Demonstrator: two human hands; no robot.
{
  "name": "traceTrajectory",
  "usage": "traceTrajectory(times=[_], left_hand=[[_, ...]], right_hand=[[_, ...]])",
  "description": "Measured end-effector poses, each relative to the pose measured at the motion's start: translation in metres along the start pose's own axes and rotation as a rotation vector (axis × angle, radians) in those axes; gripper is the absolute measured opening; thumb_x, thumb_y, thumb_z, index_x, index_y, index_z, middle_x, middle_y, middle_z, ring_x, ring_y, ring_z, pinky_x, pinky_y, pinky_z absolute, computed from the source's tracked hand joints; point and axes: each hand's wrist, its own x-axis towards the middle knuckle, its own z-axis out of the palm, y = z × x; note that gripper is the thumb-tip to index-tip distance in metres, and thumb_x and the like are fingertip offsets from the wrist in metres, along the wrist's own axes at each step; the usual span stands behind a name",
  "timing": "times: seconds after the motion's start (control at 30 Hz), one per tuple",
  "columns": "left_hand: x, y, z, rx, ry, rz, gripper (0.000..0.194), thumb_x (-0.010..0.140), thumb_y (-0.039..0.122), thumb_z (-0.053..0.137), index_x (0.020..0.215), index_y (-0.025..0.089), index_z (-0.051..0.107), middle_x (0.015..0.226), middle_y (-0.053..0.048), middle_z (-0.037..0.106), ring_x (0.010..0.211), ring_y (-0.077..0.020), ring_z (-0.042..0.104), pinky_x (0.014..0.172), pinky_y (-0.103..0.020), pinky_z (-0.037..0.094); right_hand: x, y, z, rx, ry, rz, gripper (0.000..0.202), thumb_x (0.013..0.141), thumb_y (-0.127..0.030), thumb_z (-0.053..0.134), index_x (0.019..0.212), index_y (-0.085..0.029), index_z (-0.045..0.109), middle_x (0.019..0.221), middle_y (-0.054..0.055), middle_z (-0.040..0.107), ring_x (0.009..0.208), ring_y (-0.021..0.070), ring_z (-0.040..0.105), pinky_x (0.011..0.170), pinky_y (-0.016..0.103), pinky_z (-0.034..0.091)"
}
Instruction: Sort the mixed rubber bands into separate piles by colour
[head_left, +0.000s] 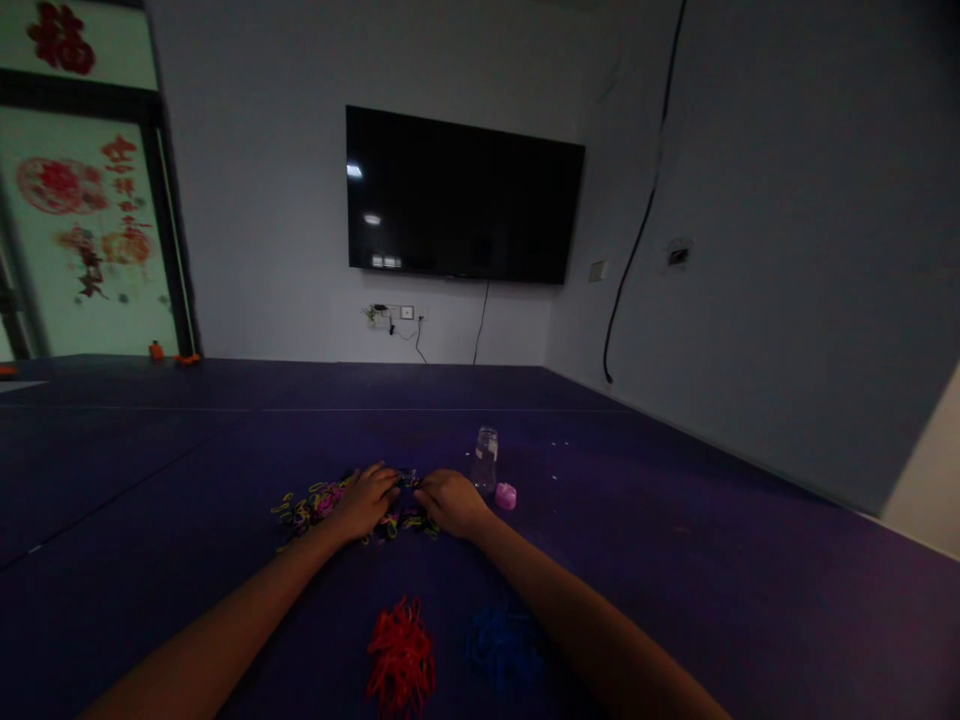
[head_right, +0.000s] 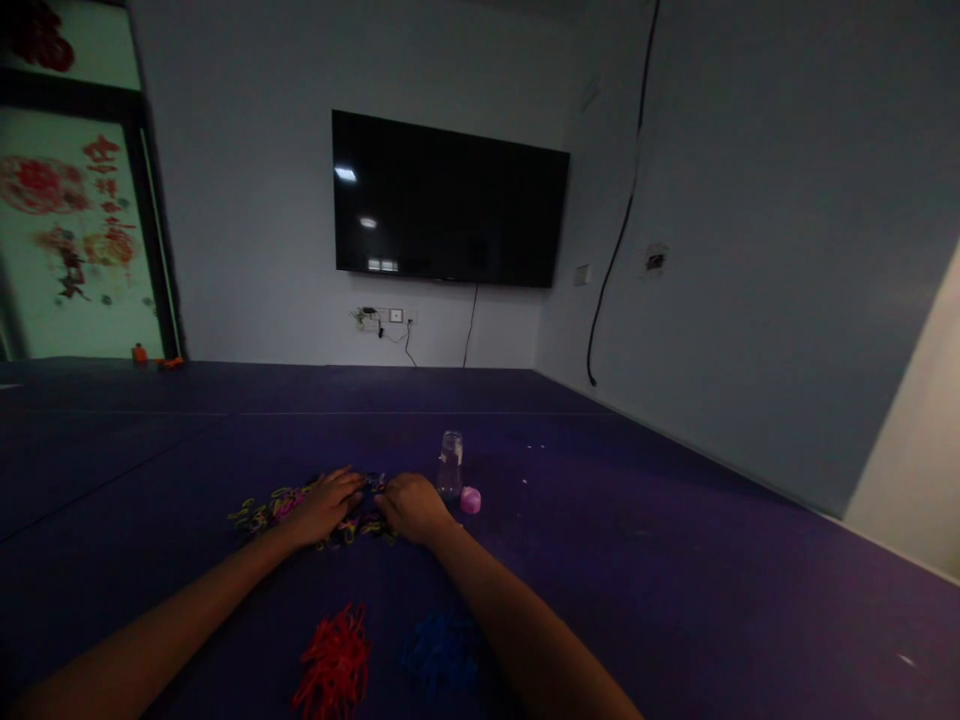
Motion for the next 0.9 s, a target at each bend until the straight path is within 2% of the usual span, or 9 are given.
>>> traceTrajectory(times=[0.17,0.27,0.4,0.57,0.77,0.9], left_hand=[[-0.001,-0.004,0.0,-0.127,0.203,0.091,0.031,0.087,0.026,0.039,0.098,0.021,0.068,0.107,-0.005,0.066,0.113,-0.0201,0.051,0.101,-0.043,0.036],[-0.003,-0.002,-0.003,-0.205,0.275,0.107,0.028,0.085,0.026,0.043,0.09,0.021,0.07,0.1,-0.005,0.069,0.102,-0.0184,0.057,0.095,-0.038,0.043],[-0.007,0.005,-0.007,-0.277,0.257,0.108,0.025,0.08,0.02,0.046,0.085,0.021,0.071,0.095,-0.003,0.07,0.09,-0.0155,0.062,0.087,-0.031,0.047],[-0.009,0.011,-0.009,-0.301,0.219,0.103,0.016,0.074,0.019,0.056,0.077,0.021,0.072,0.087,-0.003,0.071,0.081,-0.0158,0.064,0.081,-0.029,0.049],[-0.01,0.017,-0.008,-0.308,0.223,0.105,0.013,0.072,0.017,0.059,0.068,0.019,0.07,0.08,-0.003,0.071,0.078,-0.0154,0.065,0.078,-0.026,0.049],[-0.014,0.021,-0.011,-0.31,0.226,0.084,0.013,0.074,0.02,0.057,0.068,0.021,0.069,0.077,-0.001,0.072,0.074,-0.0147,0.065,0.075,-0.025,0.049]], right_hand=[[-0.001,-0.002,-0.003,-0.022,0.0,0.052,0.032,0.093,-0.029,0.037,0.08,-0.012,0.061,0.079,0.009,0.063,0.08,0.0169,0.056,0.075,0.028,0.038],[-0.001,-0.002,-0.004,-0.002,0.009,0.051,0.028,0.092,-0.027,0.038,0.083,-0.013,0.061,0.082,0.008,0.063,0.083,0.0172,0.056,0.076,0.028,0.039],[-0.002,-0.001,-0.002,0.06,0.051,0.003,0.022,0.09,-0.023,0.041,0.1,-0.017,0.06,0.096,0.008,0.063,0.092,0.017,0.056,0.081,0.028,0.04],[-0.002,-0.001,0.001,0.043,0.046,-0.04,0.029,0.087,-0.022,0.045,0.114,-0.017,0.055,0.107,0.01,0.062,0.097,0.019,0.056,0.083,0.031,0.041],[-0.002,-0.002,0.0,0.007,0.015,-0.068,0.025,0.088,-0.023,0.045,0.11,-0.018,0.057,0.108,0.009,0.062,0.097,0.018,0.057,0.083,0.03,0.042],[-0.003,-0.004,-0.002,-0.015,0.023,-0.095,0.023,0.089,-0.025,0.045,0.107,-0.019,0.058,0.105,0.008,0.063,0.095,0.0176,0.058,0.08,0.028,0.042]])
